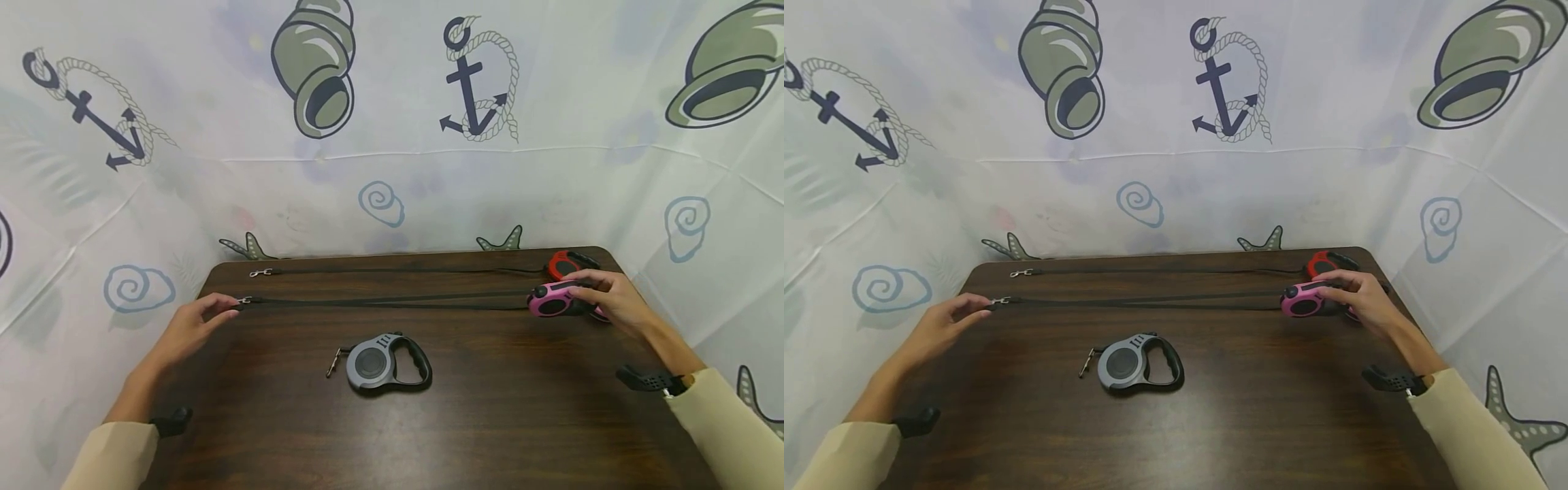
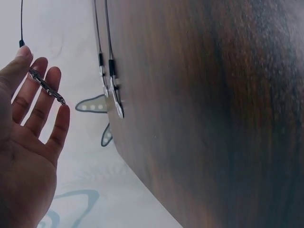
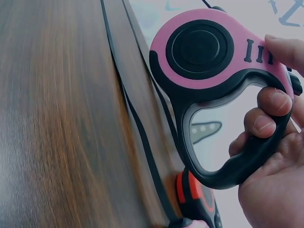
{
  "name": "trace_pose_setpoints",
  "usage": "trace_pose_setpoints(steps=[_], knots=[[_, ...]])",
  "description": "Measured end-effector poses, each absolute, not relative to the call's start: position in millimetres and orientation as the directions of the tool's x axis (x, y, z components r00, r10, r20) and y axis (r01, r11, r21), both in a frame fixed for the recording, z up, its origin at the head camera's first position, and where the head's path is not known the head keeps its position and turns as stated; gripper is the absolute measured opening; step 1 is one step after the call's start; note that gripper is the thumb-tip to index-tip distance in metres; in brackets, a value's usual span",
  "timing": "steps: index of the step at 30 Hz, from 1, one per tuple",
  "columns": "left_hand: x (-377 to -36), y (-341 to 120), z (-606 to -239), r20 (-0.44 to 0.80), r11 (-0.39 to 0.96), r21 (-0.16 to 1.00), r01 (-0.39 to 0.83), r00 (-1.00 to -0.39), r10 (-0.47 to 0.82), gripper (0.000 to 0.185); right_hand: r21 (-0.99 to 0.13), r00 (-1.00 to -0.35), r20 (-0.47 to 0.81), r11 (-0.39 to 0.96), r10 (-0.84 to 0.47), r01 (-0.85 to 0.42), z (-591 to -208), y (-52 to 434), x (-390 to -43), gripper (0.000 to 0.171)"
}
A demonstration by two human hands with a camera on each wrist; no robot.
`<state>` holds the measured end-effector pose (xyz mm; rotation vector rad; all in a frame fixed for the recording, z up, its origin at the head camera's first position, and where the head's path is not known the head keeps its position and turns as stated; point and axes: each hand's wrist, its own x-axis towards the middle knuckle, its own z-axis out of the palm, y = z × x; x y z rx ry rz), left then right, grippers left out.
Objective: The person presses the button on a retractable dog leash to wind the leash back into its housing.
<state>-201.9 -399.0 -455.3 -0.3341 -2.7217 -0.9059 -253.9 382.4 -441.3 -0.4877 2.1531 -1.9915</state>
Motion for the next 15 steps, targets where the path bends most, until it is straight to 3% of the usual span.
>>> trace_pose_setpoints(steps=[15], knots=[[-203, -377, -456, 0.405, 0.737, 0.548, 0.397, -0.896, 0.181, 0.021, -0.938, -0.930, 0.142, 0.255, -0.338, -0.236, -437, 362, -252, 0.024]])
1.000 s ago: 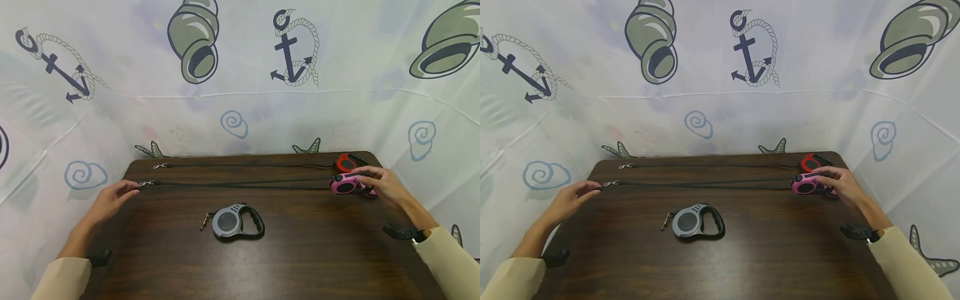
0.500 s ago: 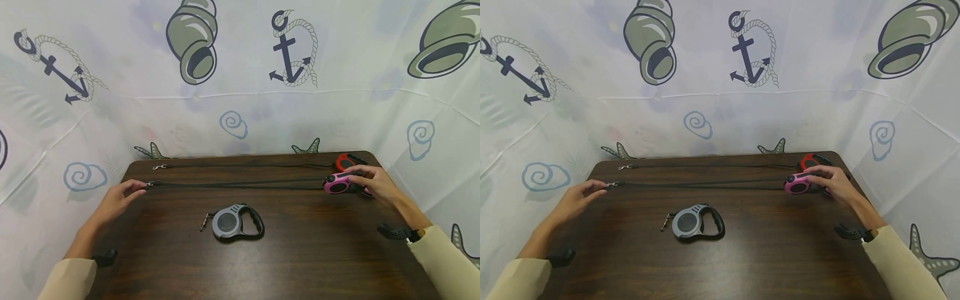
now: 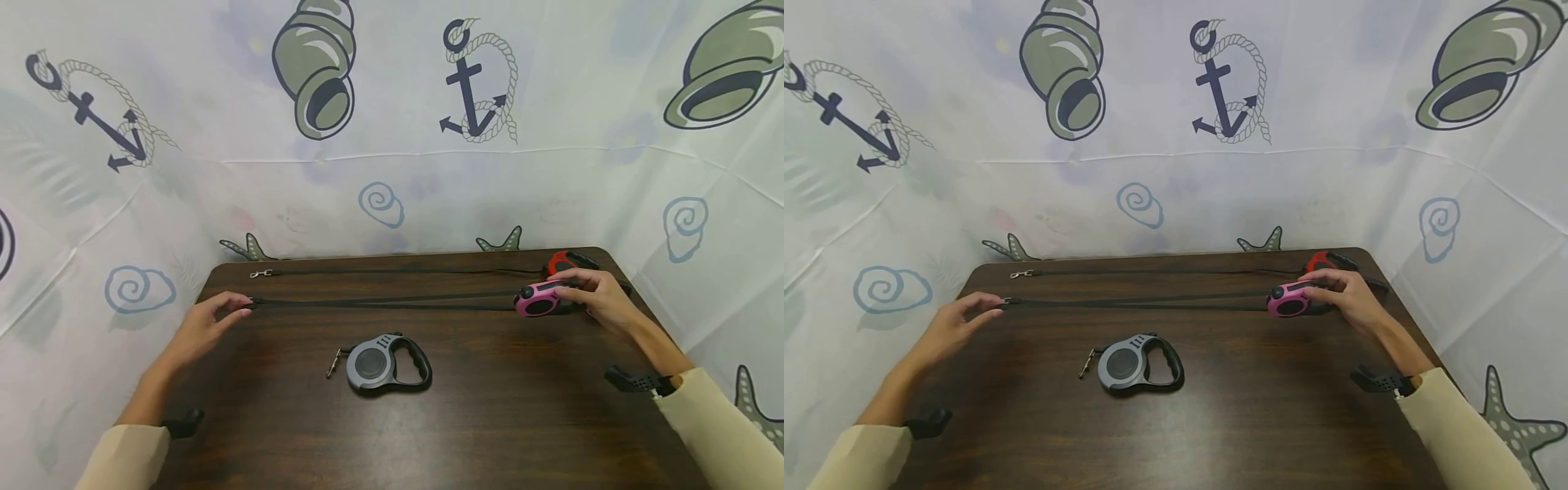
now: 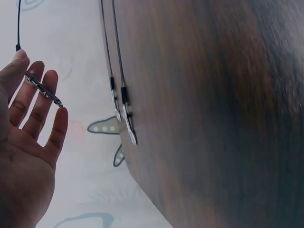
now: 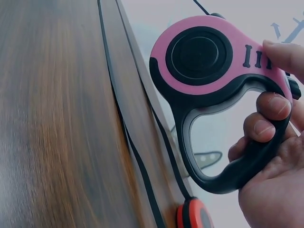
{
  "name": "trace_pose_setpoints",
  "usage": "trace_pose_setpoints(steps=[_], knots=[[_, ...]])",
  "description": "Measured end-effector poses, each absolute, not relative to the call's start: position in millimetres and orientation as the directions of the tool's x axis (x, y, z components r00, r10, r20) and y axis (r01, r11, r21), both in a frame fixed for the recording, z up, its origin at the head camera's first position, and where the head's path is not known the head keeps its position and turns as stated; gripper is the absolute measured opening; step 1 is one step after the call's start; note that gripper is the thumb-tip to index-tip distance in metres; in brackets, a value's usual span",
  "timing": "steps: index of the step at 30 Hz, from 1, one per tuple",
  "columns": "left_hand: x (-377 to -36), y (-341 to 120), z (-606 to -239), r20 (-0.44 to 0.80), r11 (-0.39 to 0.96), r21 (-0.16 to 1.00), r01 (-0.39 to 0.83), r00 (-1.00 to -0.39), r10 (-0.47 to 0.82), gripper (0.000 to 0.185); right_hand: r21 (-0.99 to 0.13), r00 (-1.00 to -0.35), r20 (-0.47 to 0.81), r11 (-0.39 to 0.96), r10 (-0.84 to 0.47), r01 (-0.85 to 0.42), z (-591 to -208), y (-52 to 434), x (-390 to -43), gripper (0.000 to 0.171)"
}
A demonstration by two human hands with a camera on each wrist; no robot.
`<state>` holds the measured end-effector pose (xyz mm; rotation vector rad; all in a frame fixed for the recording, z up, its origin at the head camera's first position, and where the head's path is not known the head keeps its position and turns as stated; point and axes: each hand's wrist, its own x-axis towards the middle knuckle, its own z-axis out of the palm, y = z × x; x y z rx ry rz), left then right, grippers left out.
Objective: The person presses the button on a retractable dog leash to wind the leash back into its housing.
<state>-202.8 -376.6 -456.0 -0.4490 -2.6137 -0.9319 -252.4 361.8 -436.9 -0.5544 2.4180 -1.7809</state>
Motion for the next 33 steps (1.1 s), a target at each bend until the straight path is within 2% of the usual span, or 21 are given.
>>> trace_pose_setpoints(steps=[7, 20, 28, 33], knots=[[-201, -365, -453, 0.388, 0.737, 0.557, 0.383, -0.904, 0.177, 0.020, -0.928, -0.919, 0.169, 0.256, -0.356, -0.270, -441, 351, -254, 0.026], [-198, -340, -445, 0.406, 0.708, 0.558, 0.434, -0.886, 0.223, 0.021, -0.914, -0.915, 0.177, 0.284, -0.363, -0.290, -435, 332, -253, 0.026], [-201, -323, -443, 0.443, 0.668, 0.553, 0.498, -0.855, 0.270, 0.026, -0.883, -0.915, 0.185, 0.347, -0.359, -0.315, -435, 322, -252, 0.026], [-203, -315, -444, 0.452, 0.662, 0.542, 0.519, -0.843, 0.291, 0.026, -0.899, -0.913, 0.165, 0.324, -0.372, -0.294, -434, 314, -250, 0.027]])
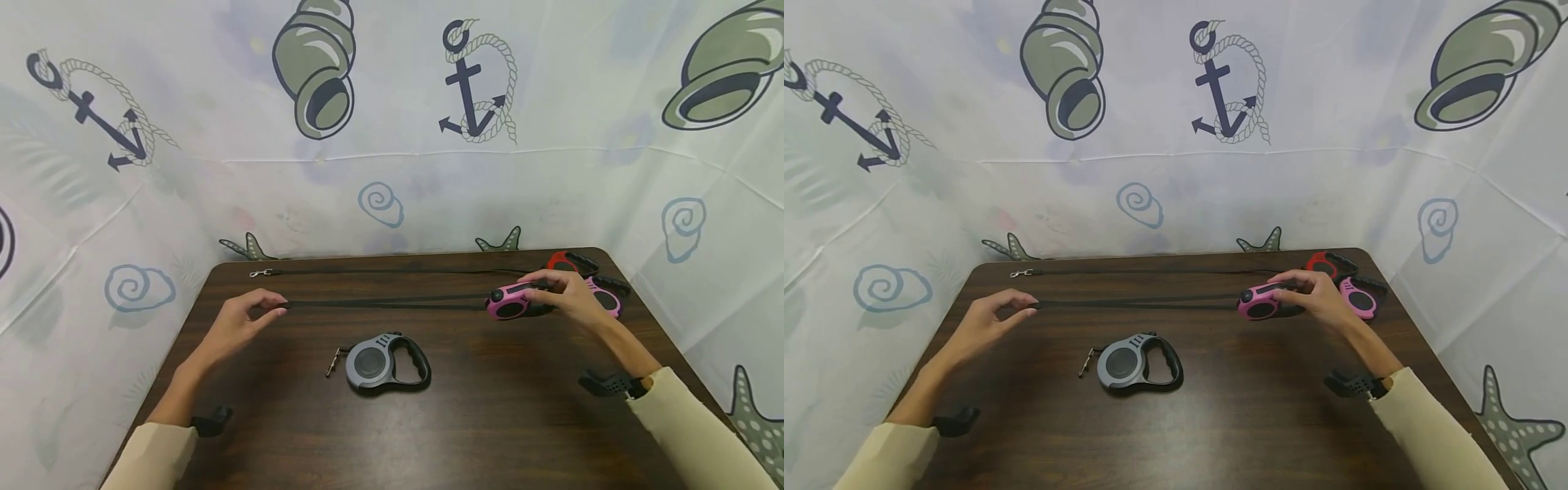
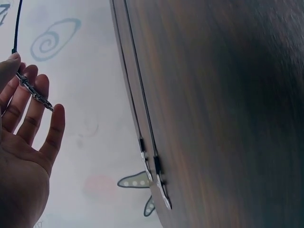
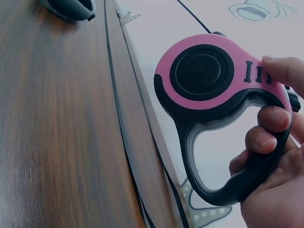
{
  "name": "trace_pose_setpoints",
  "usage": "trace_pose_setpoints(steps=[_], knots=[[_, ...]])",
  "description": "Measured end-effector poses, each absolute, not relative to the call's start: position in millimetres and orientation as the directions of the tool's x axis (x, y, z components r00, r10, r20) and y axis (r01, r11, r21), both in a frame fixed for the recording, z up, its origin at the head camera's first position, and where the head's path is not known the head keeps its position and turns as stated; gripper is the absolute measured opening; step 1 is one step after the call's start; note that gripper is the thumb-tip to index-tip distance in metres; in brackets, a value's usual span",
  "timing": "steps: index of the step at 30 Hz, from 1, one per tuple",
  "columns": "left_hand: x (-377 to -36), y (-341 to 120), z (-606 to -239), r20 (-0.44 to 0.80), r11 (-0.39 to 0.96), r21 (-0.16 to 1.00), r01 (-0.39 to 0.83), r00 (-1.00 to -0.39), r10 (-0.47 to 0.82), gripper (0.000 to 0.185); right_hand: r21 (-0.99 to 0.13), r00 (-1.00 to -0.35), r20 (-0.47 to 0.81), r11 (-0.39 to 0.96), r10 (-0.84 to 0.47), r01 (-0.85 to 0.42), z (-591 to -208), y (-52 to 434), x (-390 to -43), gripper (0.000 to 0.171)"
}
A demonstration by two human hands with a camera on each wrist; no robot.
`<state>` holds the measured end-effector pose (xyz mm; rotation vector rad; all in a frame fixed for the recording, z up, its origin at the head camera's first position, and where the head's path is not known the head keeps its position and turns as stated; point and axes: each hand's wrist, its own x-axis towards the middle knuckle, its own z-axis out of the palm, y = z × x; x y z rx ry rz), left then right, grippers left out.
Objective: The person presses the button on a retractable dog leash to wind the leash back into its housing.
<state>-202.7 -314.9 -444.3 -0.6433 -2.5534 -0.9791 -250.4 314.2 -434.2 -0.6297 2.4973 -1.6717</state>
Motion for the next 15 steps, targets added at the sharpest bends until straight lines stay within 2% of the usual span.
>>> trace_pose_setpoints(steps=[15], knots=[[-202, -292, -442, 0.454, 0.662, 0.534, 0.525, -0.839, 0.300, 0.023, -0.915, -0.893, 0.200, 0.250, -0.403, -0.317, -426, 293, -248, 0.026]])
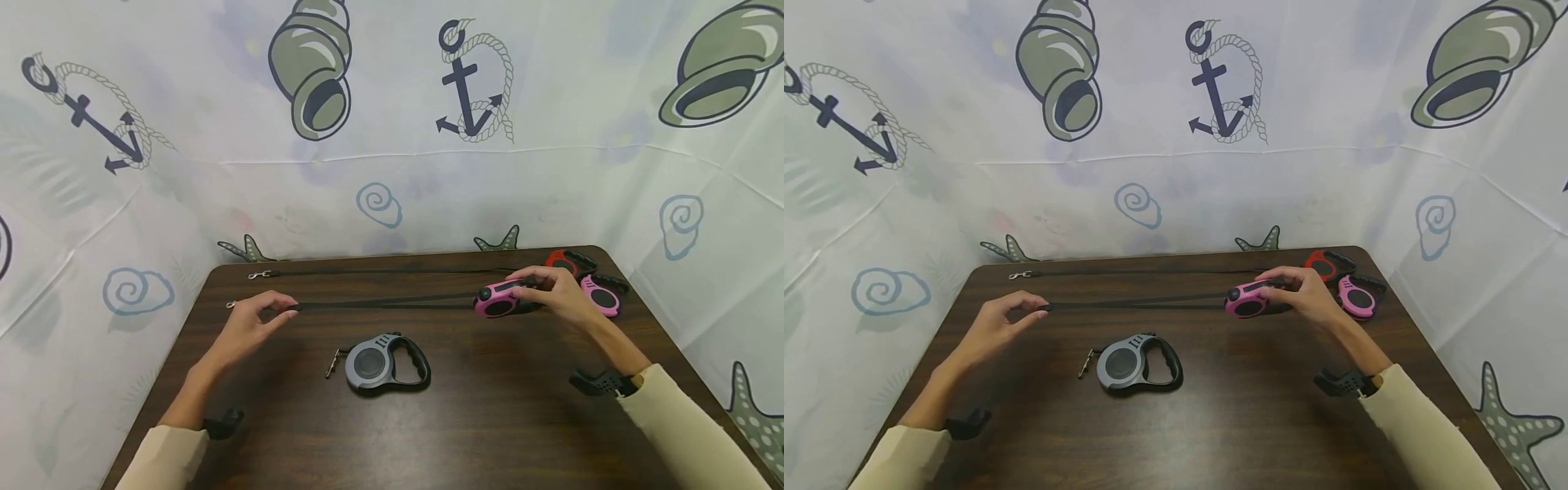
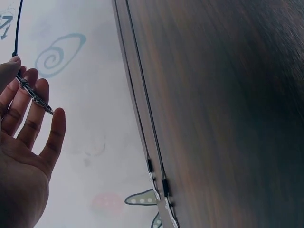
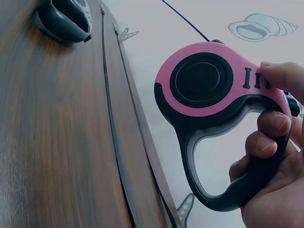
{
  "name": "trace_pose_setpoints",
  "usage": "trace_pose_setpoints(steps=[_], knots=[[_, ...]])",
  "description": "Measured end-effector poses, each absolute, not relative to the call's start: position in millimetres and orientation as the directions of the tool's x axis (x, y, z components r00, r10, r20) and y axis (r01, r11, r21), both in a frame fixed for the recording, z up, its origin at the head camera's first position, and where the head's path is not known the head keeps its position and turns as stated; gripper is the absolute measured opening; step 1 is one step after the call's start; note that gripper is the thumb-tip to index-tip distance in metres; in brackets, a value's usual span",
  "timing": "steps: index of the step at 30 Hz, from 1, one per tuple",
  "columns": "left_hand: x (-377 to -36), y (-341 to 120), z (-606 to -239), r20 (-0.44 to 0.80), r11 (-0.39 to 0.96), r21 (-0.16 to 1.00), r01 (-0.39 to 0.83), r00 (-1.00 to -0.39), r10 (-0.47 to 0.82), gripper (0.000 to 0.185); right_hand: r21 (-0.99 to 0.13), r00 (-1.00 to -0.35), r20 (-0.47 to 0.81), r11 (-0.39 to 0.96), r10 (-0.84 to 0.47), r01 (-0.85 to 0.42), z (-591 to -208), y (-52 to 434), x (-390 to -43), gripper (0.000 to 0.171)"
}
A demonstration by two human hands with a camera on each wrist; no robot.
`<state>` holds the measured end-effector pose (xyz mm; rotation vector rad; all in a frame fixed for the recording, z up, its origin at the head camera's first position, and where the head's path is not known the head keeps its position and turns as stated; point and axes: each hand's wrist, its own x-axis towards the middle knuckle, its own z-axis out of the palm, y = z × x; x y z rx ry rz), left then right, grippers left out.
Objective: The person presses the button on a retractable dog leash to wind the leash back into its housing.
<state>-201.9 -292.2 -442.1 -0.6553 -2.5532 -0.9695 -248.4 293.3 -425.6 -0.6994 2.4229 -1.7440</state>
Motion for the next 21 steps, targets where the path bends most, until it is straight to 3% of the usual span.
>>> trace_pose_setpoints(steps=[5, 15, 21], knots=[[-203, -284, -440, 0.460, 0.652, 0.534, 0.538, -0.832, 0.310, 0.024, -0.930, -0.892, 0.191, 0.217, -0.409, -0.298, -426, 287, -248, 0.027], [-203, -270, -439, 0.451, 0.649, 0.539, 0.537, -0.835, 0.316, 0.023, -0.913, -0.900, 0.160, 0.286, -0.405, -0.290, -427, 274, -243, 0.030], [-202, -260, -438, 0.460, 0.623, 0.545, 0.561, -0.821, 0.338, 0.024, -0.920, -0.876, 0.179, 0.239, -0.447, -0.310, -429, 265, -243, 0.029]])
